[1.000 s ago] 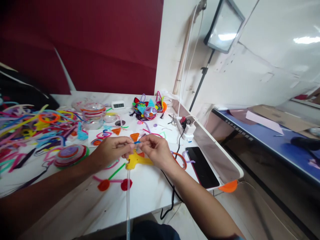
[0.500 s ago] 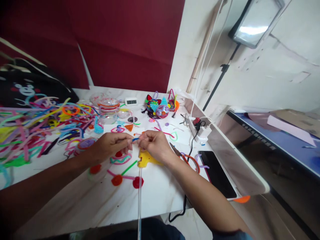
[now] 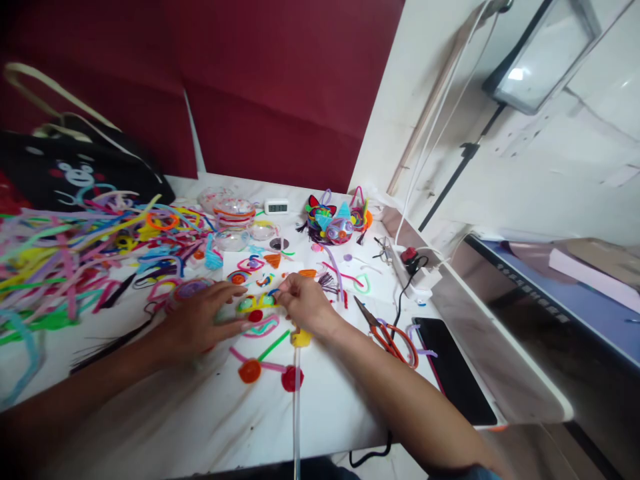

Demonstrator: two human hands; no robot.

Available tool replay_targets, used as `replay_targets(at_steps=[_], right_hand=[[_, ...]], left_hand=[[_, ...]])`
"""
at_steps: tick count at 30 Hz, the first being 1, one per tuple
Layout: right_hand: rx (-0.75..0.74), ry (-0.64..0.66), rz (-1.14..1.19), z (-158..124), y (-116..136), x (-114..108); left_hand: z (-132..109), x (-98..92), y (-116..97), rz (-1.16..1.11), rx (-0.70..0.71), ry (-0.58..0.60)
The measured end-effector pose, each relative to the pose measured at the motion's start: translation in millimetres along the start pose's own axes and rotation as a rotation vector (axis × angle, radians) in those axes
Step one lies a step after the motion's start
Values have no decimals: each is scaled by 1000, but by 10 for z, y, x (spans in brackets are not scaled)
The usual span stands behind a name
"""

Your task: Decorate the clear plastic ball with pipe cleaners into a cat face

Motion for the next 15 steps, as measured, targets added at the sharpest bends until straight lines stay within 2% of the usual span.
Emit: replay_targets(at_steps=[5, 9, 15], right_hand=[[-72, 34, -109, 41, 14, 103], [-98, 48, -133, 44, -13, 134], [-103, -13, -85, -100, -52, 114]], left_hand=[[-102, 157, -40, 116, 222, -80], [-133, 193, -52, 169, 266, -144], [-227, 212, -72, 197, 330, -237]])
Point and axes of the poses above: each hand's wrist, its own z-axis towards the middle knuckle, its own x-axis out of the palm, y = z × x, the point moved 3 cm from there along z, towards the middle knuckle, and after that the axes turned 8 degrees about -x, right-handed, at the moved point
